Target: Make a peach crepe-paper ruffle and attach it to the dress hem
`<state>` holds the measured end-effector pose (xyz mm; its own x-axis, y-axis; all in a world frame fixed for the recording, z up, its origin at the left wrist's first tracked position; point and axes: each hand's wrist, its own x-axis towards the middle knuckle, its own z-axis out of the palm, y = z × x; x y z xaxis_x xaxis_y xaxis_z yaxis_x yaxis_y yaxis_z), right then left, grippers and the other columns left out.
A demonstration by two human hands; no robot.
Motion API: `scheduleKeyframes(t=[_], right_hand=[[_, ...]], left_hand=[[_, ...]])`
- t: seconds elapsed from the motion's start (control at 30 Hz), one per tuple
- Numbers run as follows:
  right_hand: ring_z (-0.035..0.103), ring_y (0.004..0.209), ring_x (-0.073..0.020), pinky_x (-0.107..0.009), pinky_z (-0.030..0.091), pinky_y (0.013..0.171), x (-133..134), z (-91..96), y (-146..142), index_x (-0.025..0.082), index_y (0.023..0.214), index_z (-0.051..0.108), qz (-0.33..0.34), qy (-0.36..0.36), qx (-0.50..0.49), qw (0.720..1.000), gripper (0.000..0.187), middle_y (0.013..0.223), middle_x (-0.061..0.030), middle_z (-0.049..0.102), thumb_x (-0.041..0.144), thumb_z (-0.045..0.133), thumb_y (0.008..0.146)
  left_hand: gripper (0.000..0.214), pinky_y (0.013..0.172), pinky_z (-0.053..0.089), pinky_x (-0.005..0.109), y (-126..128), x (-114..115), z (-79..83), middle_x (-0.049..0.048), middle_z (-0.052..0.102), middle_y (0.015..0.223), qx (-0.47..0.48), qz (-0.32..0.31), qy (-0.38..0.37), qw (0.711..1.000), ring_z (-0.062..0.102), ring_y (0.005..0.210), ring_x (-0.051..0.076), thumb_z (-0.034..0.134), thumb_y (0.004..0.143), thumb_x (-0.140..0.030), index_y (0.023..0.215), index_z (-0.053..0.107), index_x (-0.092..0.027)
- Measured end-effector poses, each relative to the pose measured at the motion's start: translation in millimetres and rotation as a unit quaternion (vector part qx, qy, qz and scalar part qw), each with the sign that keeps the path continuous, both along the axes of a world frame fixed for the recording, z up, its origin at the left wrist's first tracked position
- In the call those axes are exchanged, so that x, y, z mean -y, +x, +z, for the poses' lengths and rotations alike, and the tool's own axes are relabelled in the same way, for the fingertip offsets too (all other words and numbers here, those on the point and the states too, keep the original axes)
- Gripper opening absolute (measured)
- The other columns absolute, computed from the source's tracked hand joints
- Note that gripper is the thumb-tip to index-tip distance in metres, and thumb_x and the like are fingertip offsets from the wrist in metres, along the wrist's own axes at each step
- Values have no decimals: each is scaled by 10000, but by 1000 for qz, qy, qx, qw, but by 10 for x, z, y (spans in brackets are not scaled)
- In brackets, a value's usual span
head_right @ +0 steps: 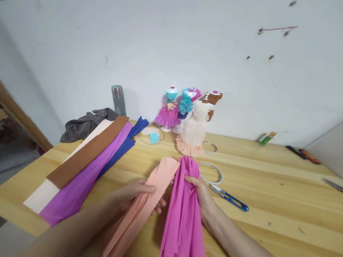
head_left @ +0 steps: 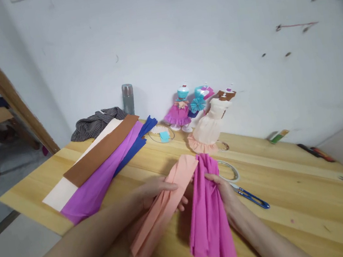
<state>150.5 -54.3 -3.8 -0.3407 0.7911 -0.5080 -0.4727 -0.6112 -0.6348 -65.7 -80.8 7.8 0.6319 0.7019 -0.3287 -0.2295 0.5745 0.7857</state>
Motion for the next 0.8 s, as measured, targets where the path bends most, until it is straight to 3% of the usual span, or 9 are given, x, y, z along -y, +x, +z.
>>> scheduleKeyframes(t=[0.1, 0.2, 0.4, 0.47, 0.57, 0.63, 0.73, 0.77, 0.8], right_hand=[[665, 558, -138, -220, 563, 537, -42, -48, 31, 133, 856, 698, -63, 53, -8, 997, 160, 681, -55, 721, 240, 601, 786], [622, 530, -111, -188, 536, 515, -51, -111, 24, 150, 793, 681, -32, 90, -46, 994, 175, 602, -18, 659, 321, 679, 753], [551, 539, -83, -177, 487, 515, -65, -122, -45, 213, 889, 643, -21, 133, -92, 987, 221, 644, 29, 613, 244, 732, 689], [557, 547, -92, -203, 499, 534, -84, -103, -49, 220, 923, 632, -34, 139, -73, 987, 258, 674, 29, 623, 245, 725, 684], [571, 544, -119, -253, 515, 545, -100, -91, -44, 211, 936, 623, -37, 153, -37, 987, 260, 682, 14, 634, 273, 704, 697], [576, 544, -117, -250, 514, 547, -105, -101, -40, 210, 950, 624, -41, 153, -39, 987, 276, 687, 13, 641, 267, 705, 693], [590, 560, -113, -234, 510, 553, -121, -142, -27, 213, 959, 642, -38, 146, -54, 987, 273, 694, 10, 657, 268, 708, 699], [596, 562, -119, -239, 511, 551, -129, -157, -21, 214, 962, 648, -32, 147, -54, 987, 269, 692, 6, 662, 277, 705, 707], [602, 561, -126, -246, 513, 548, -136, -169, -15, 215, 964, 654, -25, 149, -52, 987, 264, 688, 2, 667, 287, 702, 714]], left_hand=[[305, 608, 467, 305, -18, -55, -11, 106, 698, 766, -42, 77, -19, 996, 639, 618, 185, 668, 680, -318, 897, 619, -110], [260, 550, 436, 279, -103, -129, 73, 81, 689, 741, -90, 128, -7, 988, 611, 583, 167, 645, 689, -314, 871, 603, -133], [331, 565, 452, 298, -439, -261, 635, 61, 669, 717, -252, 203, 132, 937, 577, 544, 161, 660, 647, -381, 856, 578, -138], [356, 676, 471, 316, -590, -340, 861, 75, 687, 797, -373, 210, 251, 868, 627, 708, 215, 628, 676, -429, 872, 616, -132], [431, 823, 433, 353, -837, -525, 1089, 107, 684, 983, -606, 212, 385, 663, 609, 974, 315, 555, 747, -517, 965, 631, -153], [517, 855, 411, 409, -979, -664, 1109, 177, 663, 1031, -724, 202, 374, 544, 587, 1014, 371, 525, 768, -548, 1059, 584, -124], [725, 886, 385, 495, -1039, -798, 941, 299, 598, 1115, -786, 167, 303, 512, 538, 1058, 441, 541, 727, -613, 1158, 505, -31], [733, 931, 349, 518, -993, -803, 850, 309, 558, 1183, -780, 184, 332, 497, 485, 1130, 455, 549, 724, -601, 1179, 496, -28], [690, 980, 311, 519, -907, -784, 752, 291, 526, 1246, -752, 188, 379, 505, 433, 1198, 443, 558, 736, -556, 1198, 496, -46]])
